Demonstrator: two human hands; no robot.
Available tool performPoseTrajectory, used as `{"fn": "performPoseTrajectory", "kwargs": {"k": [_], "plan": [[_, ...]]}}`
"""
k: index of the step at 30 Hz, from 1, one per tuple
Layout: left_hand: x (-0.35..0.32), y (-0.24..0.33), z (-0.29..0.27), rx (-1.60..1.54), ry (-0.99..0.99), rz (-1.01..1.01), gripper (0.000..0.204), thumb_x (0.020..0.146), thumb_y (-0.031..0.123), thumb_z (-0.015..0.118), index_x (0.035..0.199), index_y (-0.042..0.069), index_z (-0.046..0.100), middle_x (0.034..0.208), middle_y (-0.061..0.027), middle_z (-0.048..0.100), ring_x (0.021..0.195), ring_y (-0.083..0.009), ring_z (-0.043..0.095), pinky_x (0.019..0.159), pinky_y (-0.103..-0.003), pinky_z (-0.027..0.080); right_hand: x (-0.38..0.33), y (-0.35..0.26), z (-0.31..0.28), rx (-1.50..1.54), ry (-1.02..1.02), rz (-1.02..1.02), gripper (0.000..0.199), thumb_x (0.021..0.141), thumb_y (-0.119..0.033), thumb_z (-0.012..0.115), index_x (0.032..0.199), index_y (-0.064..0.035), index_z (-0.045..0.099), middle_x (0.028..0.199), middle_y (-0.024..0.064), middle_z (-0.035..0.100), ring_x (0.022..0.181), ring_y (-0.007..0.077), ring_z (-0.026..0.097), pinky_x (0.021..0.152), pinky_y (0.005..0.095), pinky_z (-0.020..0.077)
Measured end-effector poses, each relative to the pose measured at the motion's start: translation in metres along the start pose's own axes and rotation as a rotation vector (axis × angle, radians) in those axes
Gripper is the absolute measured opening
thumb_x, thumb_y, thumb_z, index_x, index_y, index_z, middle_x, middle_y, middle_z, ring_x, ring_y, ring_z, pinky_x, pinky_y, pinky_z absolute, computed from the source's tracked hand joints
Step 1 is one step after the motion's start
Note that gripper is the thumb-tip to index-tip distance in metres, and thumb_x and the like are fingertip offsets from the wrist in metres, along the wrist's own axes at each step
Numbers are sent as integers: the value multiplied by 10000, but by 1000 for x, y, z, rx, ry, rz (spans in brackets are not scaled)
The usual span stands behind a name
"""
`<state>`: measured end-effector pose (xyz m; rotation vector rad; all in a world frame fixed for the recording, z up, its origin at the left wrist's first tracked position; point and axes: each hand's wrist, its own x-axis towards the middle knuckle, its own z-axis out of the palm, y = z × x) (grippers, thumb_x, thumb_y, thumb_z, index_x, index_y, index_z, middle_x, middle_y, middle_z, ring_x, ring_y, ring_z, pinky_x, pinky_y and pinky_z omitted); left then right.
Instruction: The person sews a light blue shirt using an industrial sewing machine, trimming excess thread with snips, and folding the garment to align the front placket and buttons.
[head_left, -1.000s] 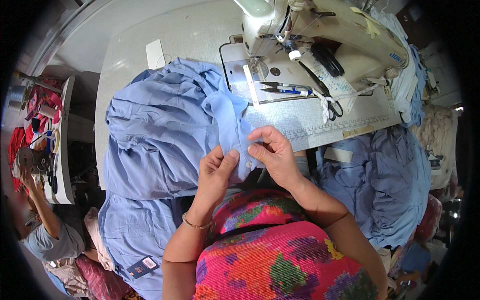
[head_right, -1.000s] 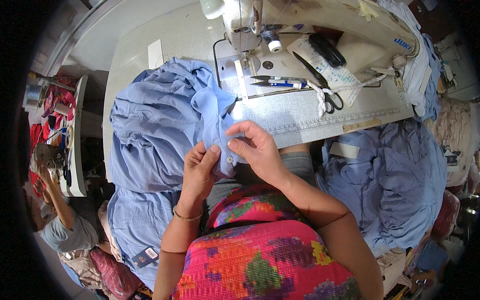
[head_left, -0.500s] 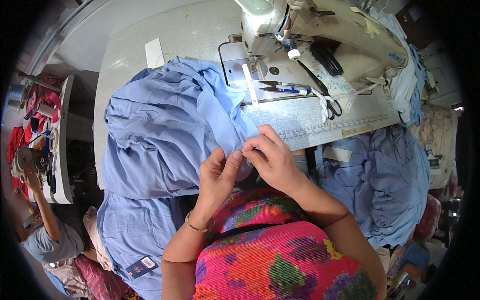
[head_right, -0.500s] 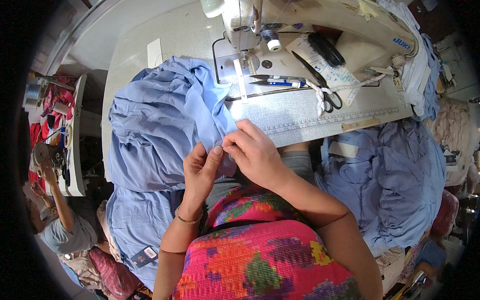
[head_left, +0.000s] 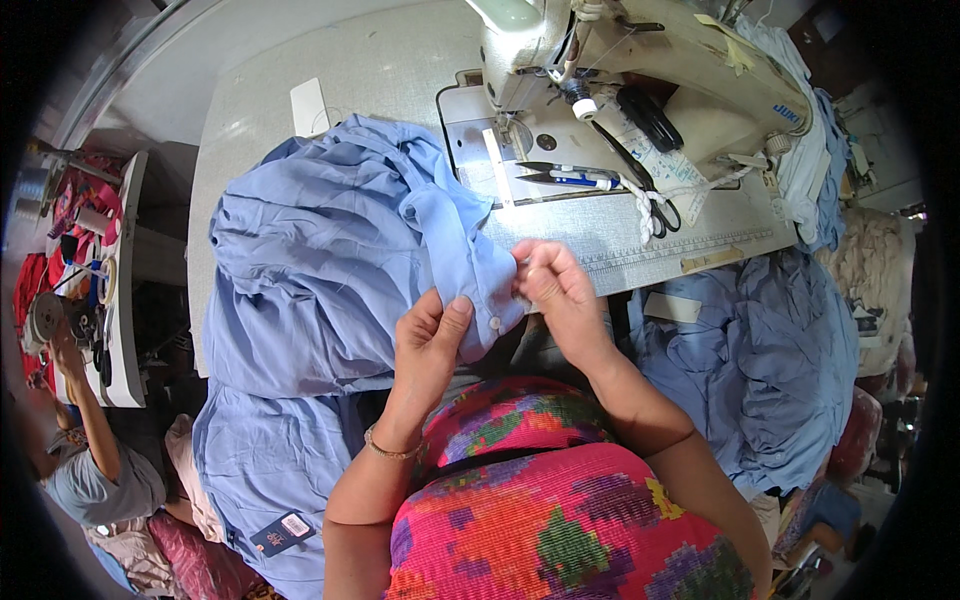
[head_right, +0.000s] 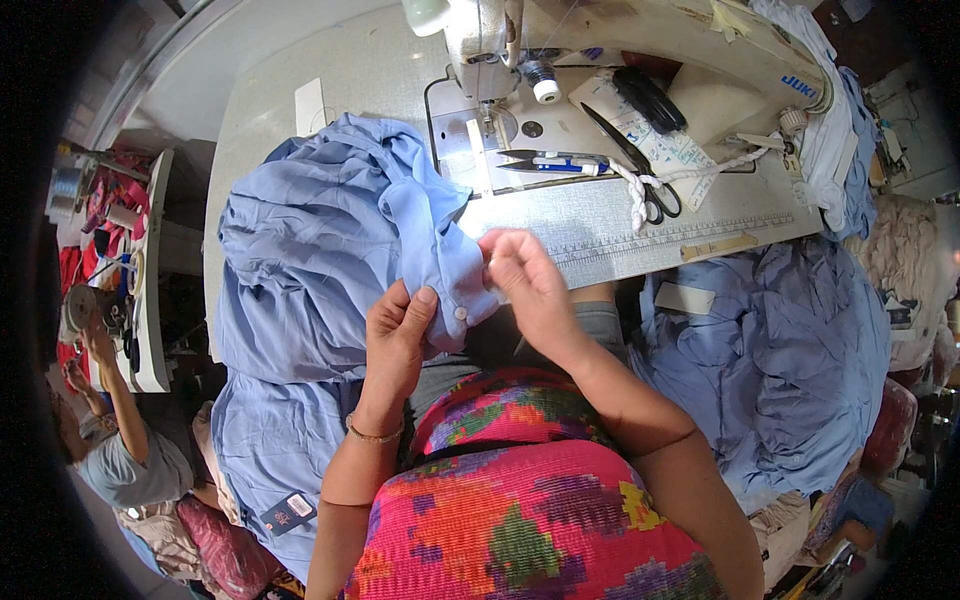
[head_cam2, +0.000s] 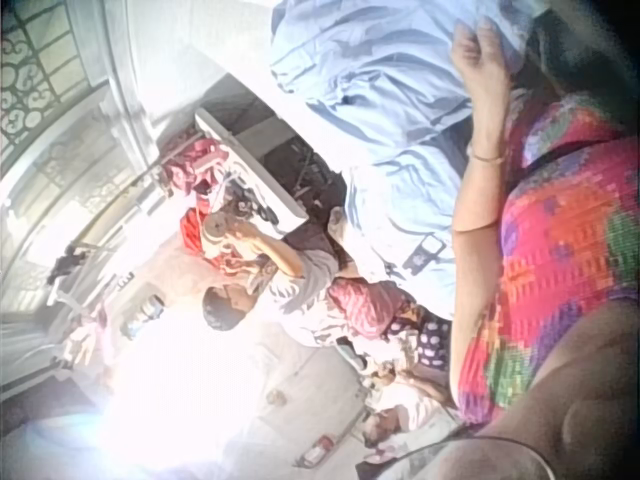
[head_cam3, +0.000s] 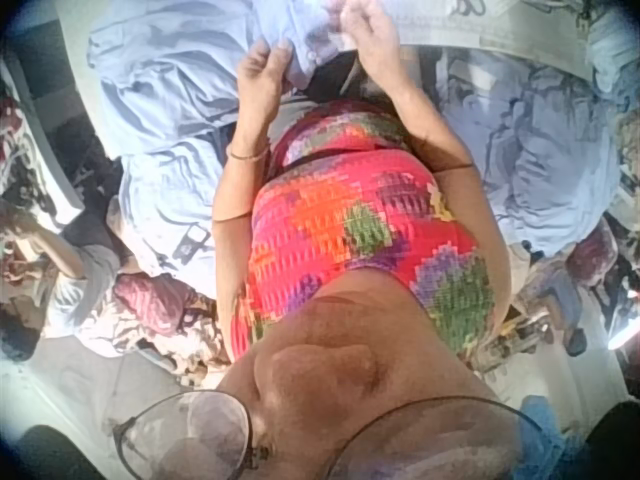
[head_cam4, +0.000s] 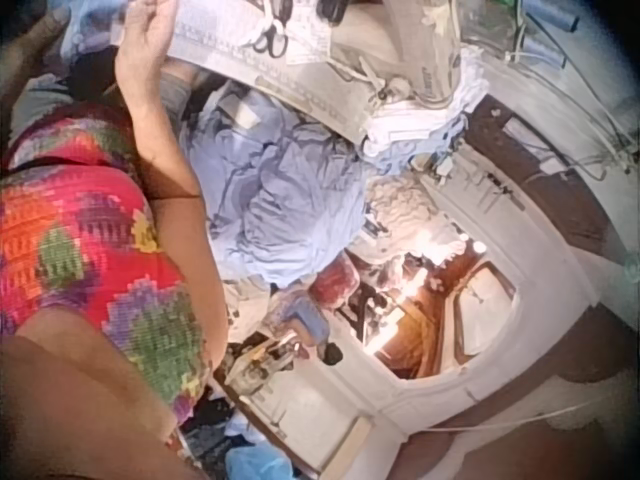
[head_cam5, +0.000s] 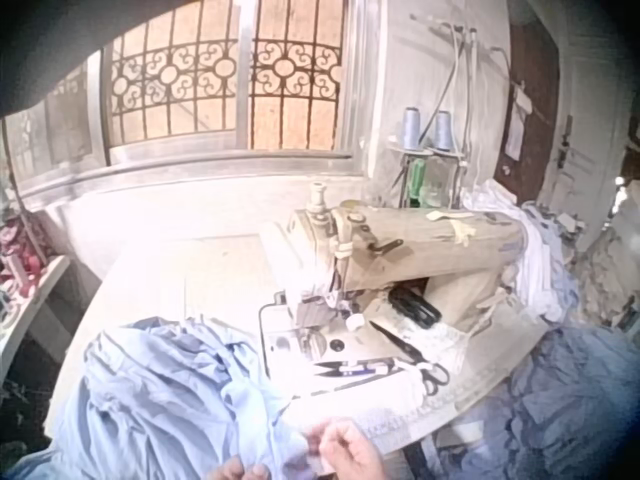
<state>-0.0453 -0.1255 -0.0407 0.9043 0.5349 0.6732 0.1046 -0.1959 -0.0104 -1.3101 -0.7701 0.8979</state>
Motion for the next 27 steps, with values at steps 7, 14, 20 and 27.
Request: {"fn": "performPoseTrajectory", "kwargs": {"k": [7, 14, 20, 27], "plan": [[-2, -1, -2, 121, 42, -17, 223, 956, 193, 549, 792, 45, 520, 707, 96, 448, 645, -6, 356, 530, -189, 299, 4, -22, 0, -717, -258, -434, 171, 771, -126, 699, 871, -47, 585, 932, 100, 533, 915, 281, 536, 829, 350, 412], [-3, -4, -4, 216, 63, 58, 173, 950, 198, 558, 894, 35, 572, 743, 81, 511, 641, -5, 384, 539, -172, 302, 8, -16, 1, -785, -420, -404, 134, 815, -114, 639, 858, -55, 527, 860, 93, 499, 810, 273, 509, 735, 345, 390], [-2, -4, -5, 122, 47, 50, 188, 948, 198, 559, 969, 17, 607, 775, 57, 582, 650, -4, 463, 558, -161, 357, -1, -10, -20, -281, -424, -66, 199, 889, -173, 605, 993, -24, 523, 905, 61, 518, 869, 198, 514, 798, 317, 409], [-9, 11, -1, 114, 18, 3, 149, 941, 138, 561, 994, 1, 581, 850, 47, 566, 756, -24, 474, 642, -183, 398, 6, -26, 9, -181, -378, 178, 456, 889, -94, 611, 1273, -16, 376, 1064, 89, 545, 986, 113, 499, 862, 264, 412]]}}
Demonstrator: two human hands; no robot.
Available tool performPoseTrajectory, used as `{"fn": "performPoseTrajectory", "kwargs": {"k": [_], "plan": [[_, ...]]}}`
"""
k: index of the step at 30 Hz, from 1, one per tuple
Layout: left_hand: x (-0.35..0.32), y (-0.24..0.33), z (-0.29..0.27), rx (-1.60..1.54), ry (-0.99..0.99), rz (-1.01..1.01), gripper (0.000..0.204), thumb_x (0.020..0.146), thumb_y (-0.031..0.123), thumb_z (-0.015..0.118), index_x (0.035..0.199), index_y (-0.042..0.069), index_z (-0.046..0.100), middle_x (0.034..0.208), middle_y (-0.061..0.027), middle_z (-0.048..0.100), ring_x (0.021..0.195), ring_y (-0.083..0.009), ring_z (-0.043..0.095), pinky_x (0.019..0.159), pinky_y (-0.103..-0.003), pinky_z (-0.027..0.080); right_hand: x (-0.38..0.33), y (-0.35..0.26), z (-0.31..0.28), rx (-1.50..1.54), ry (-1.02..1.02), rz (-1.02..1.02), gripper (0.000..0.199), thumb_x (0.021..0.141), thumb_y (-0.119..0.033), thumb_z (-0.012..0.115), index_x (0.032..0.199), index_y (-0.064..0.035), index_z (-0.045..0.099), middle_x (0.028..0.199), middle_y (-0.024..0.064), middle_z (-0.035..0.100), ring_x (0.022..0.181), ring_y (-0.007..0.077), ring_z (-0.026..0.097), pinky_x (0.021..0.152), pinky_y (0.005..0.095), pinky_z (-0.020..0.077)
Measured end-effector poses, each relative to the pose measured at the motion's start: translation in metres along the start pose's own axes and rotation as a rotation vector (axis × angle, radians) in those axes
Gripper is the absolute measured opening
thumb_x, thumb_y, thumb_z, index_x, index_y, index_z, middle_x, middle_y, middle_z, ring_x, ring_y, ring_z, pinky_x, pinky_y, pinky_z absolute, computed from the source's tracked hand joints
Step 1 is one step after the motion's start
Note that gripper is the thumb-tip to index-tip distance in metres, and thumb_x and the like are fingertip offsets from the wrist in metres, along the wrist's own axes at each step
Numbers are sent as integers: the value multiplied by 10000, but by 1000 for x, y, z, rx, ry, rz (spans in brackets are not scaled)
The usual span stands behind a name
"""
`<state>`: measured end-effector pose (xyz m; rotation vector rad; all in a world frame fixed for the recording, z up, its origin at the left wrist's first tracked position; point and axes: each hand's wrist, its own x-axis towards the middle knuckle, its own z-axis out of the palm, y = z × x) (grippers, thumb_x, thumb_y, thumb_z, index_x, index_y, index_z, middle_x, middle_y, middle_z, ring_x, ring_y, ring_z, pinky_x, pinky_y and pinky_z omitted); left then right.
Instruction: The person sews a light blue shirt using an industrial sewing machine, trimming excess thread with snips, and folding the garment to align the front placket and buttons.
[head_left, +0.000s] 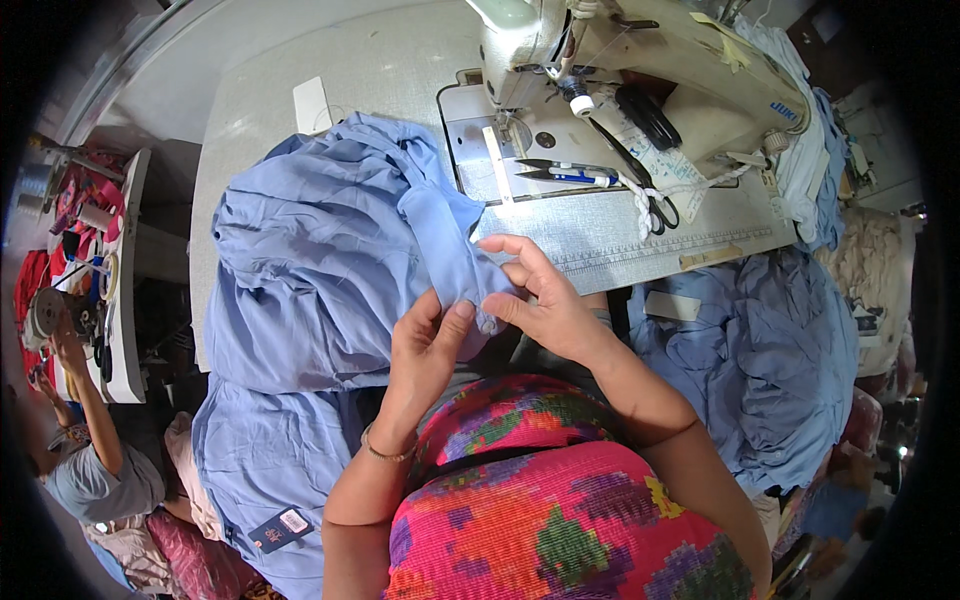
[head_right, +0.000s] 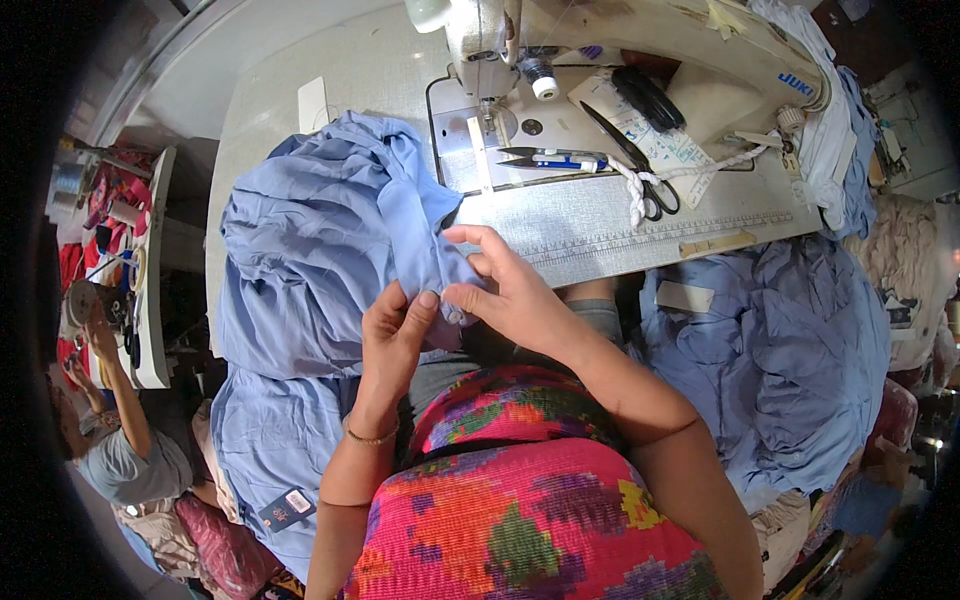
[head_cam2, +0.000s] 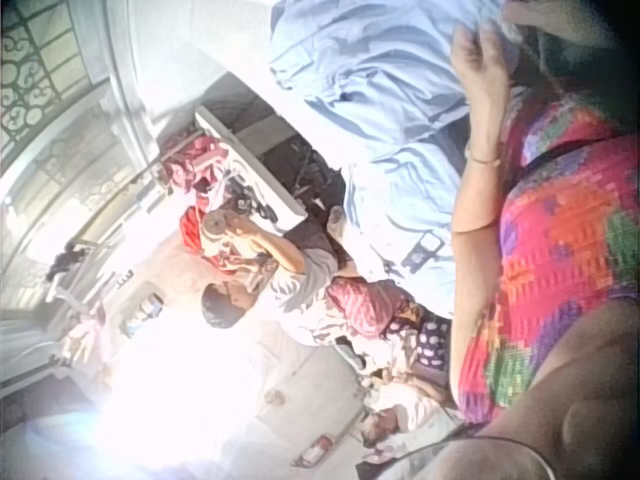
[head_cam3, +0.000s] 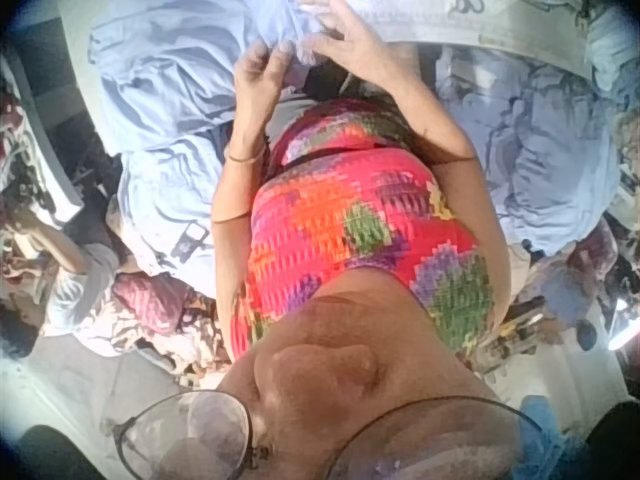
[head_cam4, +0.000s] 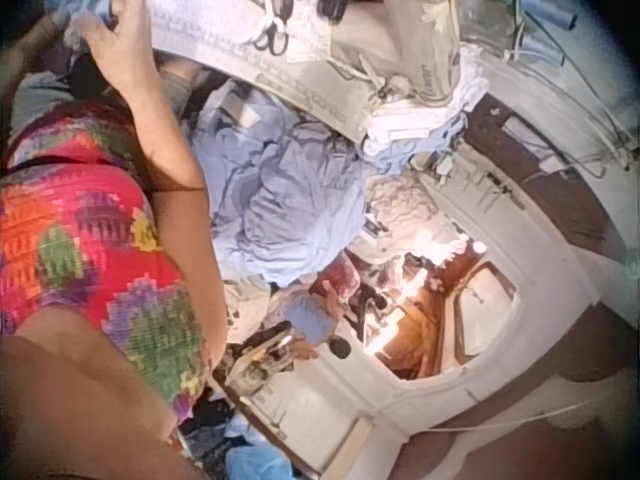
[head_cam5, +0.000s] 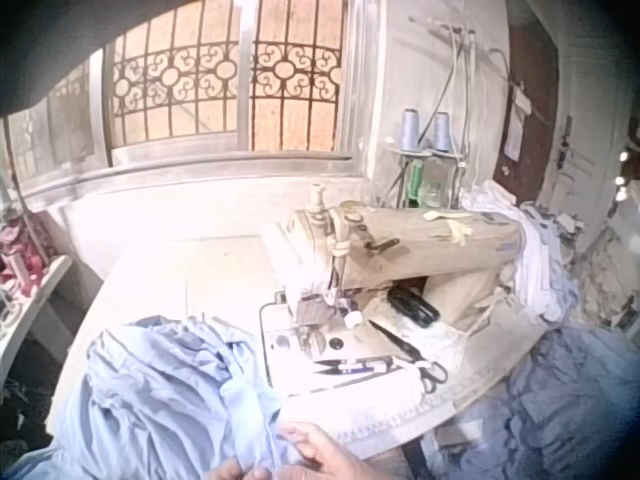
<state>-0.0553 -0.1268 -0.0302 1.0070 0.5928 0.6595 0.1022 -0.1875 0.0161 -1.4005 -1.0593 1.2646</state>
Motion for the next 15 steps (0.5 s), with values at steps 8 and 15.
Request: {"fn": "performPoseTrajectory", "kwargs": {"k": [8, 15], "plan": [[-8, 1, -4, -101, -20, 21, 201, 878, 52, 632, 1062, -13, 583, 955, -19, 627, 850, -62, 552, 738, -218, 460, -2, 7, 1, 116, 62, -90, 295, 881, -4, 580, 1165, -6, 502, 1092, 11, 548, 1002, 59, 497, 869, 222, 417], [-7, 11, 1, -37, -48, -112, 213, 864, 75, 653, 1048, -25, 616, 918, -34, 662, 814, -83, 596, 738, -236, 486, -5, 5, 4, 101, 63, -112, 270, 889, 6, 569, 1152, 8, 511, 1055, 21, 561, 959, 56, 519, 833, 219, 440]]}}
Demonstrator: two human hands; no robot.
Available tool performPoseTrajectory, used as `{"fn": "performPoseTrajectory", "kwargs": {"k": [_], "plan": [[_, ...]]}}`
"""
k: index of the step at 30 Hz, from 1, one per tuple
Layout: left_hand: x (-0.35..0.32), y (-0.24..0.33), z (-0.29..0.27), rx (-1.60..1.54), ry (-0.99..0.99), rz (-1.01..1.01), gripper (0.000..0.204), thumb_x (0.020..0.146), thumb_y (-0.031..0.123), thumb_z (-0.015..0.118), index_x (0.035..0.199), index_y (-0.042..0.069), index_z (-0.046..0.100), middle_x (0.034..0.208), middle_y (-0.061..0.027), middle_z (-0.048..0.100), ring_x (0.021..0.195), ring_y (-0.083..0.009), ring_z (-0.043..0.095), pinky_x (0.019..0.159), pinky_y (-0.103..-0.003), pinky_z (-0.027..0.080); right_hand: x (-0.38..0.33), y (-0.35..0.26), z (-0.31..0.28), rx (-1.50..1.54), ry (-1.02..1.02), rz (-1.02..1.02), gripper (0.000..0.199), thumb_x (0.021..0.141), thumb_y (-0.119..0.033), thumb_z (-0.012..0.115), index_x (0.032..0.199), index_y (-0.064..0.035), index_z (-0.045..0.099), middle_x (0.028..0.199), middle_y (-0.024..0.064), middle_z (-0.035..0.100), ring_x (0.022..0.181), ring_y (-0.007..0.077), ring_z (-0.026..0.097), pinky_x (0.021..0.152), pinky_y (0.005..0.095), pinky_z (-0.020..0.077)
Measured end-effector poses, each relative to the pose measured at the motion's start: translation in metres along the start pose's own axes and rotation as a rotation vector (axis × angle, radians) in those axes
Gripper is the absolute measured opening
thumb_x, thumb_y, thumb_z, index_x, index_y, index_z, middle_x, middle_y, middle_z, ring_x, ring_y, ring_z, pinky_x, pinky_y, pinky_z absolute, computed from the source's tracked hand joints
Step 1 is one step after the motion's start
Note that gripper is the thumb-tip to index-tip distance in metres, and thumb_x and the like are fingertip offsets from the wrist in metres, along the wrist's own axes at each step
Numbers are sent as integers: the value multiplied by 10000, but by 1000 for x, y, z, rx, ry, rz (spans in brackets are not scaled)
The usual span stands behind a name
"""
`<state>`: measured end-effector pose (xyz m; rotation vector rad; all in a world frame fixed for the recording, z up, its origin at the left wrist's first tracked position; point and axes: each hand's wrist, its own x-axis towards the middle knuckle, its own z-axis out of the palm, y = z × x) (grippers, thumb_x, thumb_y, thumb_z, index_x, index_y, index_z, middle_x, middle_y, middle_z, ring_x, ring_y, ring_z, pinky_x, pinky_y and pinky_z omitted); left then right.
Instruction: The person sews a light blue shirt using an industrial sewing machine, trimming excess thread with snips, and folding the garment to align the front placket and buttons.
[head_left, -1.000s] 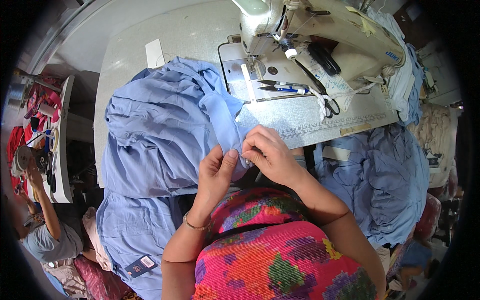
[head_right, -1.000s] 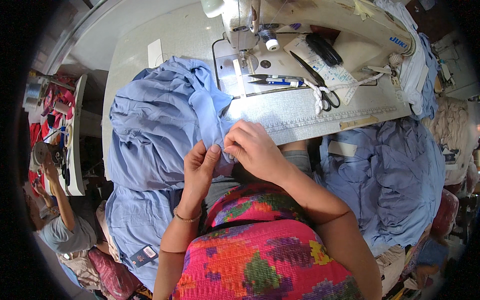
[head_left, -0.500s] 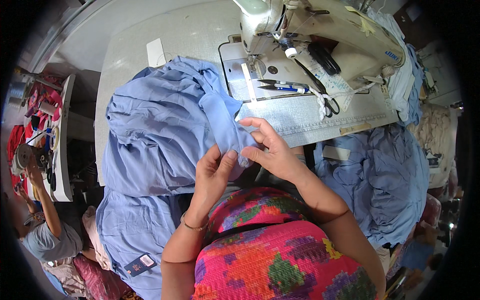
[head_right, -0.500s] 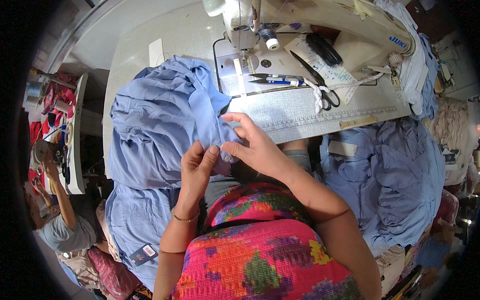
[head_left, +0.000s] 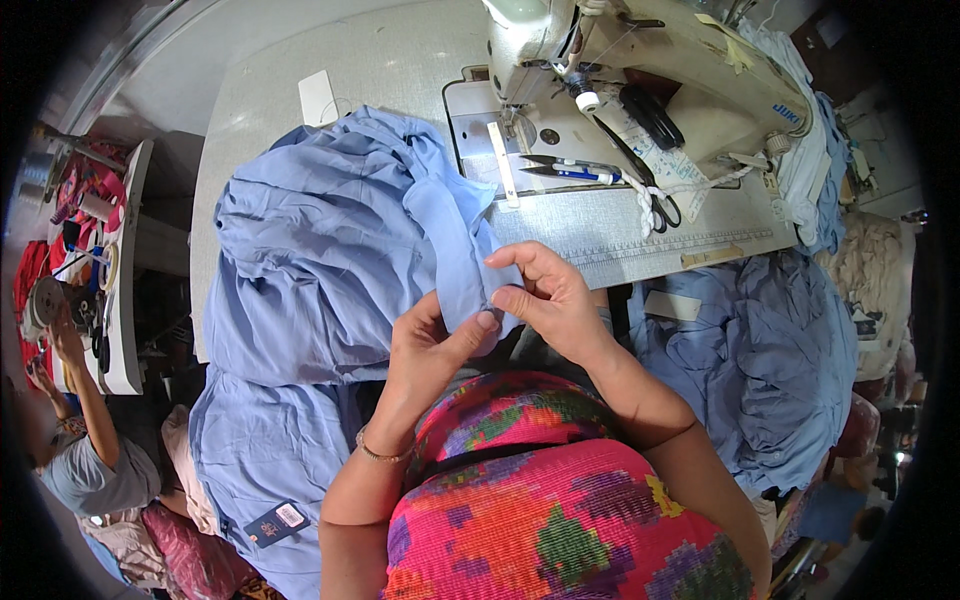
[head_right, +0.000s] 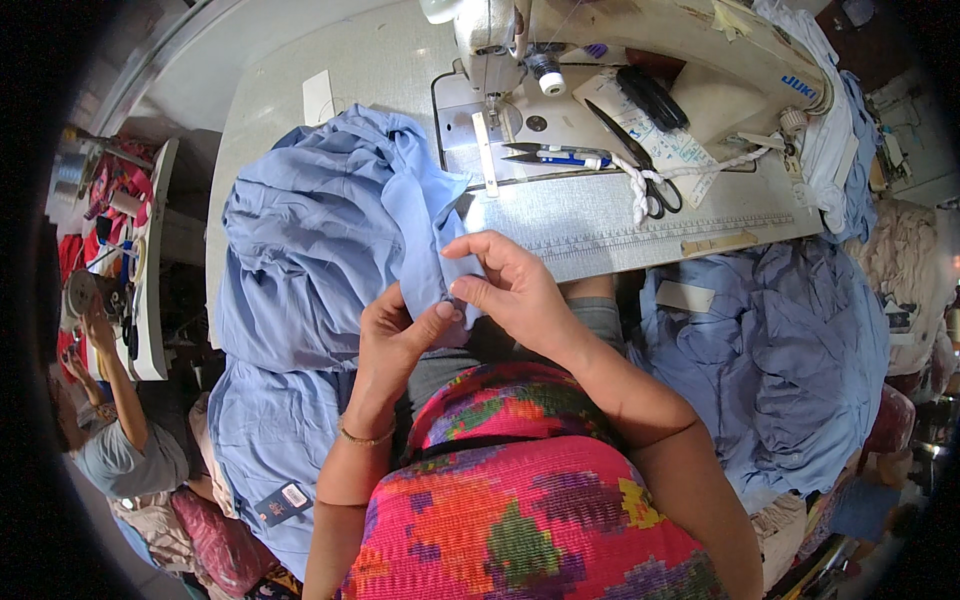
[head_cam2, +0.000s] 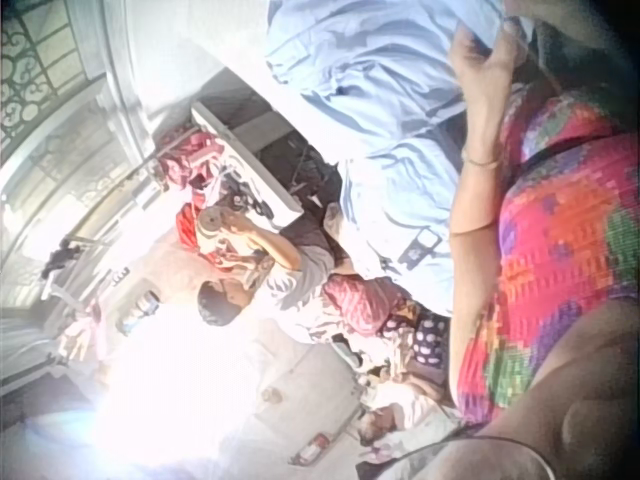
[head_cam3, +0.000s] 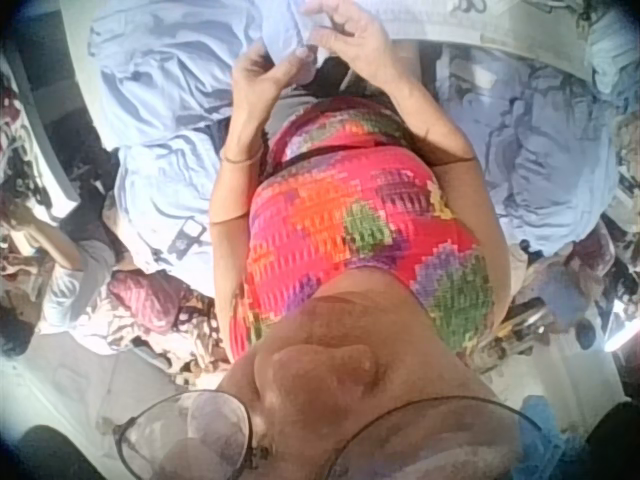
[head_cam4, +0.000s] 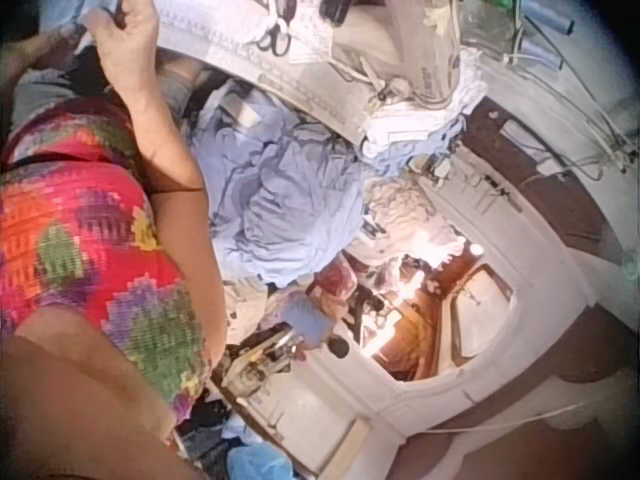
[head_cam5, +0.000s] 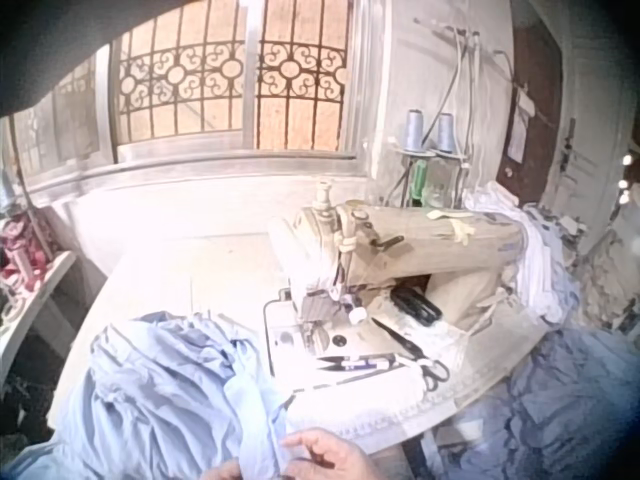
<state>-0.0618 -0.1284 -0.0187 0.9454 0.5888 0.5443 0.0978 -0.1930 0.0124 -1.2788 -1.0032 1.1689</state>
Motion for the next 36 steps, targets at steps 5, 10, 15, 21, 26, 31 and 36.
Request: {"fn": "performPoseTrajectory", "kwargs": {"k": [5, 10, 15, 21, 26, 31, 36], "plan": [[3, -3, 1, -6, 20, -4, 171, 860, 72, 611, 997, -28, 634, 866, -41, 668, 771, -83, 598, 707, -235, 487, -3, 3, 9, -7, 55, -89, 254, 882, 20, 572, 1126, 6, 505, 1019, 23, 566, 924, 53, 526, 804, 218, 447], [3, -5, 2, -43, 26, -13, 175, 840, 59, 608, 992, -25, 628, 845, -53, 667, 746, -98, 612, 684, -249, 505, -4, 7, 12, -2, 143, -58, 238, 878, 1, 588, 1097, -3, 496, 983, 18, 571, 891, 48, 526, 777, 207, 443], [4, -7, 2, -56, 24, -7, 186, 822, 49, 630, 998, -11, 620, 823, -61, 669, 708, -114, 629, 662, -263, 527, -1, 13, 6, 10, 92, -19, 252, 878, -34, 606, 1104, -8, 498, 960, 6, 567, 877, 44, 520, 763, 201, 441], [-4, -9, 10, -34, 68, 203, 279, 808, 16, 645, 1070, -16, 555, 953, -81, 637, 846, -131, 606, 722, -266, 500, -16, 3, 6, -74, -19, 39, 335, 863, -85, 650, 1142, 3, 486, 1006, 16, 541, 876, 53, 513, 764, 211, 445], [-16, 1, 19, 904, -16, 554, 456, 756, 17, 665, 1179, -16, 498, 1002, -142, 553, 863, -295, 567, 730, -343, 493, -15, 2, 8, 97, -28, 75, 424, 849, -116, 680, 1186, 7, 453, 1083, 51, 538, 941, 89, 535, 826, 241, 461], [-23, 11, 22, 1090, -209, 606, 372, 750, -7, 661, 1110, -17, 567, 997, -158, 557, 871, -335, 560, 777, -362, 476, -7, 15, 2, 281, 80, 153, 287, 870, -83, 636, 1113, 0, 508, 1010, 44, 587, 897, 85, 559, 802, 240, 472], [-14, -15, -2, 584, -13, 495, 189, 800, 44, 677, 965, 21, 587, 857, -74, 595, 783, -208, 581, 699, -308, 472, -5, 17, -3, 204, 108, 101, 139, 896, -87, 598, 1004, -13, 550, 896, 18, 610, 784, 62, 565, 715, 224, 474]]}}
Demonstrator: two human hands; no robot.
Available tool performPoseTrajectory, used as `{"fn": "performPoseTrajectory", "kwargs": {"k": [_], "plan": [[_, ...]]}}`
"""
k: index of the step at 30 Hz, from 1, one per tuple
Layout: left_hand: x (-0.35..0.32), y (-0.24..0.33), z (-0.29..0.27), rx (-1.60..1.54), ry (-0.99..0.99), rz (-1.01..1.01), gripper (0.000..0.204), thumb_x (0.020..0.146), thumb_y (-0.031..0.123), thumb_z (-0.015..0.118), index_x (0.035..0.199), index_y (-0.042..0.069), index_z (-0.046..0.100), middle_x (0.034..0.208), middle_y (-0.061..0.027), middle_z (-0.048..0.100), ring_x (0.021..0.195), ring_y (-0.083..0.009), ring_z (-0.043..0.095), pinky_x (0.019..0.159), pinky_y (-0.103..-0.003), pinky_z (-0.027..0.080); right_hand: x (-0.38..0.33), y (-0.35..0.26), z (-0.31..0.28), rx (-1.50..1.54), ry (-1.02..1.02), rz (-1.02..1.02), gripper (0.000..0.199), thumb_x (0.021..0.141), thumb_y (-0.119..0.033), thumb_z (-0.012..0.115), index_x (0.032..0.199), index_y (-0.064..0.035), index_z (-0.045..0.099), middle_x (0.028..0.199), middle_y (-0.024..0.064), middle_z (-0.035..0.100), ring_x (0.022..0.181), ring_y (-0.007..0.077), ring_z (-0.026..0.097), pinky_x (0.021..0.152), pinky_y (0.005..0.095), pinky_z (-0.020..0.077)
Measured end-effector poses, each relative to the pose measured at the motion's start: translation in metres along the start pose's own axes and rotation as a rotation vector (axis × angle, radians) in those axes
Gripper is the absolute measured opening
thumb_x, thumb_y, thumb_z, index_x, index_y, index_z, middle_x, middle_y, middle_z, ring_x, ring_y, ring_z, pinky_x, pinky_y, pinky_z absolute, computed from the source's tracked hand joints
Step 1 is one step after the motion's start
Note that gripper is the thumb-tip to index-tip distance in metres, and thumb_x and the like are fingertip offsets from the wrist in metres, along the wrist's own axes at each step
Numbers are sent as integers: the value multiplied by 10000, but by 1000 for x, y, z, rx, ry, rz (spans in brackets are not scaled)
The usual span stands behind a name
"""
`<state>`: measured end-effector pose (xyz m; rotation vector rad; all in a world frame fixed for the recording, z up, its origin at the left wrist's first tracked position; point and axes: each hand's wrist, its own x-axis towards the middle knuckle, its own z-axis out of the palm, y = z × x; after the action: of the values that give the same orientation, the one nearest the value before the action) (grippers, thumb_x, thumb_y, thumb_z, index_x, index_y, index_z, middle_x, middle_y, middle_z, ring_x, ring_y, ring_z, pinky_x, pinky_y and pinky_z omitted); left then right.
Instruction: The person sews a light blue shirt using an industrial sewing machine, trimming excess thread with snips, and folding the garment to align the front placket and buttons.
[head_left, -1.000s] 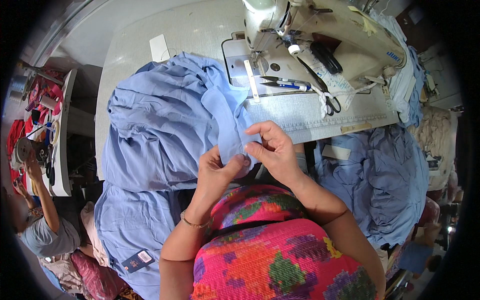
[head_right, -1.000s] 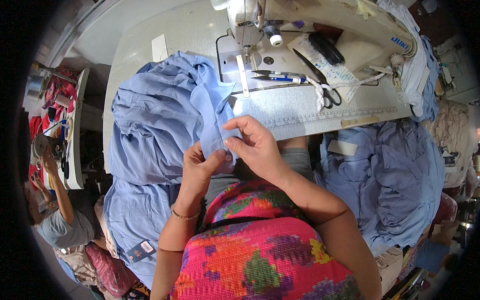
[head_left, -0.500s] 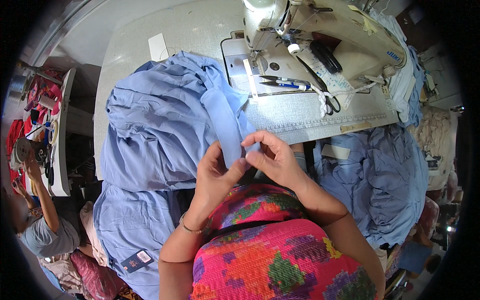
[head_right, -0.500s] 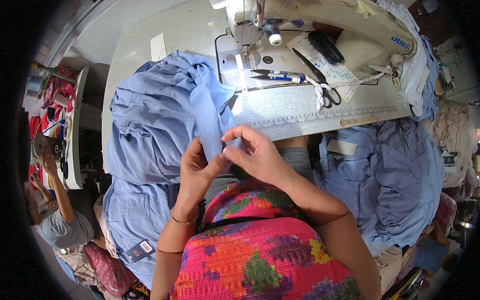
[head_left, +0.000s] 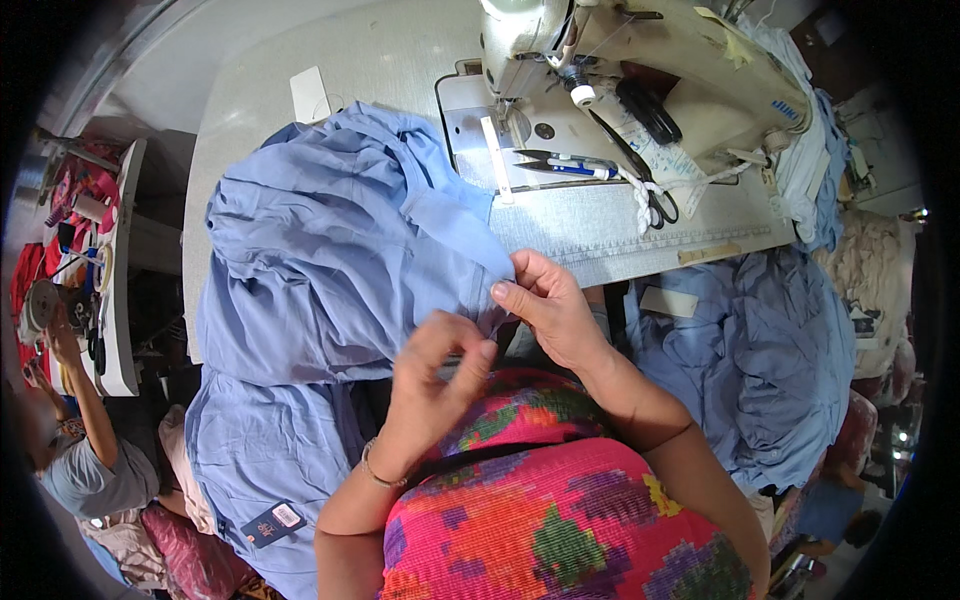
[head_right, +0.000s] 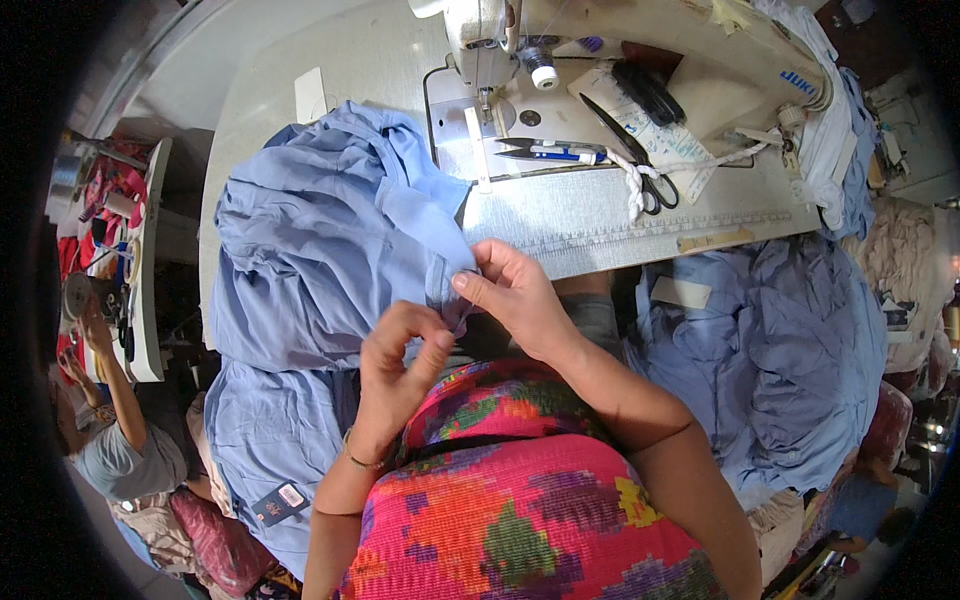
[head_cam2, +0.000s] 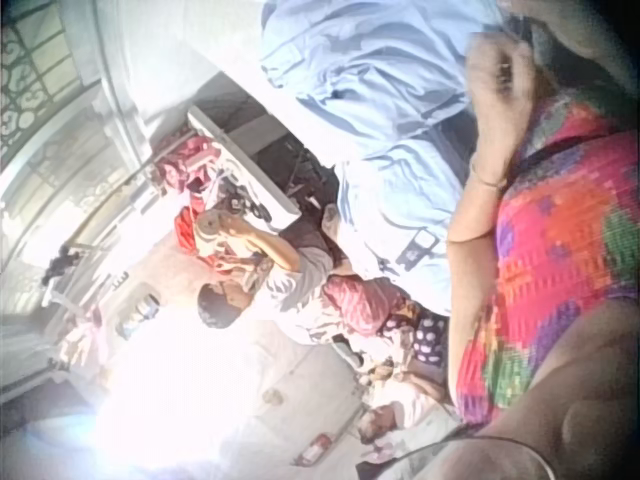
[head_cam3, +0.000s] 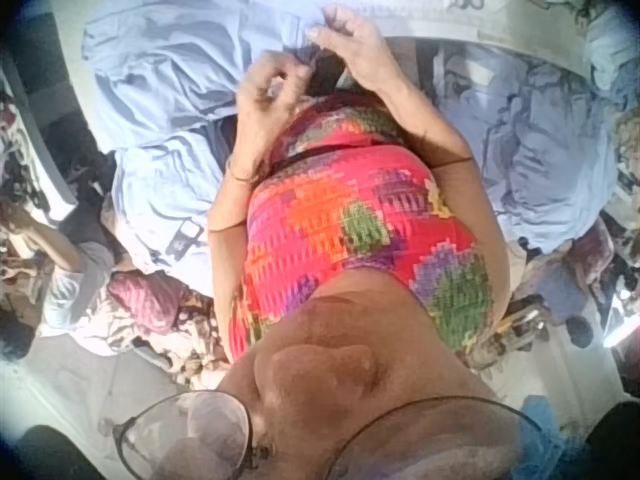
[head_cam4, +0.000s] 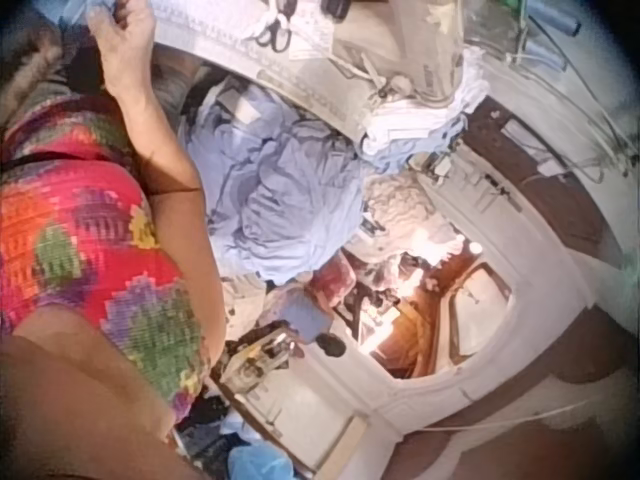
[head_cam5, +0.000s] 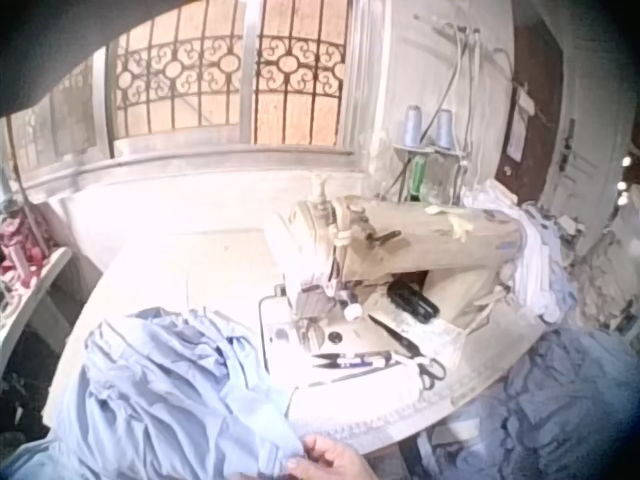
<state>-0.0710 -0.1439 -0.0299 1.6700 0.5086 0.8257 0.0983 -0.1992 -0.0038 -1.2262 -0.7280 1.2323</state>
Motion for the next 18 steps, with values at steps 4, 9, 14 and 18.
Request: {"fn": "performPoseTrajectory", "kwargs": {"k": [4, 9, 14, 18], "plan": [[13, 11, 5, -538, 100, -420, 110, 878, 67, 633, 919, 20, 543, 790, 5, 583, 695, -55, 536, 606, -198, 421, 1, -1, 0, 8, -5, 4, 131, 901, -93, 594, 998, -17, 550, 879, 17, 613, 790, 60, 564, 718, 225, 472], [20, -2, 4, -561, 35, -495, 95, 884, 75, 630, 917, 29, 554, 733, 26, 573, 636, -32, 511, 549, -183, 408, 3, -1, -1, -14, 4, 11, 154, 887, -94, 612, 999, -17, 540, 912, 22, 616, 806, 57, 566, 730, 225, 475], [22, -5, 4, -565, 25, -473, 86, 884, 78, 628, 915, 24, 568, 739, 25, 580, 617, -27, 502, 514, -185, 404, 6, -5, -1, -83, -31, -1, 214, 852, -75, 652, 1014, -20, 523, 929, 32, 620, 816, 62, 574, 737, 222, 479], [22, -6, -2, -618, -18, -517, 95, 895, 93, 613, 932, 15, 572, 726, 15, 576, 598, -37, 505, 523, -192, 415, 9, 0, -3, 21, -17, 37, 244, 838, -76, 669, 1022, -25, 517, 924, 38, 619, 807, 71, 584, 733, 226, 485]]}}
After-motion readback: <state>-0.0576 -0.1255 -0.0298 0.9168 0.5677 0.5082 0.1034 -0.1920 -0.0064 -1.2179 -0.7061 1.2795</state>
